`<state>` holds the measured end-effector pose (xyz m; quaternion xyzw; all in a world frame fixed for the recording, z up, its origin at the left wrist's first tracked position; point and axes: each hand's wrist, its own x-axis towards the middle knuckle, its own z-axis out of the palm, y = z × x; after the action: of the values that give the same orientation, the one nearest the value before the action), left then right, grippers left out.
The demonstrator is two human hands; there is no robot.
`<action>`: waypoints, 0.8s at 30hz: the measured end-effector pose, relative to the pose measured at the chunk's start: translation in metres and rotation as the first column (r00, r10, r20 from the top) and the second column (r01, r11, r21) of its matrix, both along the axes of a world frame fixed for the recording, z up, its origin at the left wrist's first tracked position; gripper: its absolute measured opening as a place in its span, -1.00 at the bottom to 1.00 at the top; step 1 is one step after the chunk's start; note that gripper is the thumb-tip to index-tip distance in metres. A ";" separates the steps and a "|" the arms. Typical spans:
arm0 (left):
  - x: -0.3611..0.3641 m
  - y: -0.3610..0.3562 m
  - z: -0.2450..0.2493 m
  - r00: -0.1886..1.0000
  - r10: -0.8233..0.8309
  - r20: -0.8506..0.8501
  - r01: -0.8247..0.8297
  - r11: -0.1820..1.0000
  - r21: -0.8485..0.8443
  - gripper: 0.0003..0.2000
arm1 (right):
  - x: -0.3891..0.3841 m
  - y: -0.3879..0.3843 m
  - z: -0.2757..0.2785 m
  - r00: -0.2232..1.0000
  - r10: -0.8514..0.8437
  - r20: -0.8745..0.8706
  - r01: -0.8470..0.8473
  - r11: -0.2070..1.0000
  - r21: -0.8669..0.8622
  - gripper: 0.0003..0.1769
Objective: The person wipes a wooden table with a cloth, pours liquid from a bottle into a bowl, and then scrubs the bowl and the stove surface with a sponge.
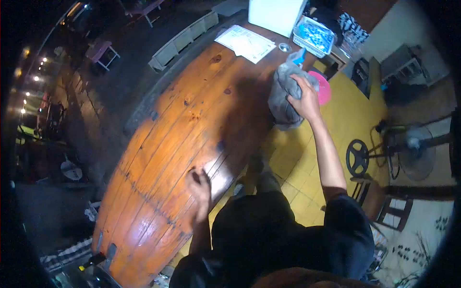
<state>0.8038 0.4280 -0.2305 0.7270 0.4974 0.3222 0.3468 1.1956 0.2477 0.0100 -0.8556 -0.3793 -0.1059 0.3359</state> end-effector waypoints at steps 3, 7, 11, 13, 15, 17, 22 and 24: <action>0.000 0.011 0.021 0.968 0.220 -0.122 -0.197 0.964 0.178 -0.59 | 0.097 0.038 -0.060 0.984 0.140 0.113 -0.124 0.982 -0.141 -0.21; 0.009 0.010 0.005 0.802 0.478 -0.358 -0.359 0.865 0.350 -0.43 | 0.112 0.086 -0.088 0.993 -0.078 0.090 0.114 0.842 -0.528 -0.04; 0.019 0.016 0.004 0.688 0.547 -0.478 -0.402 0.835 0.376 -0.41 | 0.132 0.106 -0.137 0.970 -0.241 0.039 0.227 0.830 -0.509 0.11; 0.022 0.015 0.008 0.641 0.565 -0.520 -0.422 0.825 0.376 -0.43 | 0.149 0.110 -0.157 0.983 -0.173 0.056 0.182 0.917 -0.356 0.11; 0.022 0.016 0.012 0.697 0.531 -0.481 -0.410 0.846 0.341 -0.44 | 0.166 0.115 -0.174 0.994 -0.086 0.069 0.097 0.977 -0.187 0.12; 0.020 0.014 0.014 0.640 0.564 -0.521 -0.396 0.824 0.405 -0.45 | 0.176 0.121 -0.186 0.989 -0.047 0.141 0.088 0.948 -0.306 0.09; 0.024 0.019 0.015 0.659 0.533 -0.531 -0.394 0.846 0.360 -0.43 | 0.156 0.127 -0.194 0.973 -0.222 0.057 0.221 0.840 -0.495 -0.11; 0.021 0.020 0.010 0.673 0.513 -0.533 -0.385 0.858 0.340 -0.43 | 0.143 0.129 -0.219 0.985 0.008 0.175 0.041 0.960 -0.276 -0.30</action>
<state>0.8252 0.4484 -0.2202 0.6758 0.7107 0.1954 0.0035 1.3389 0.3766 -0.2092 -0.8850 -0.4110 -0.1285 0.1768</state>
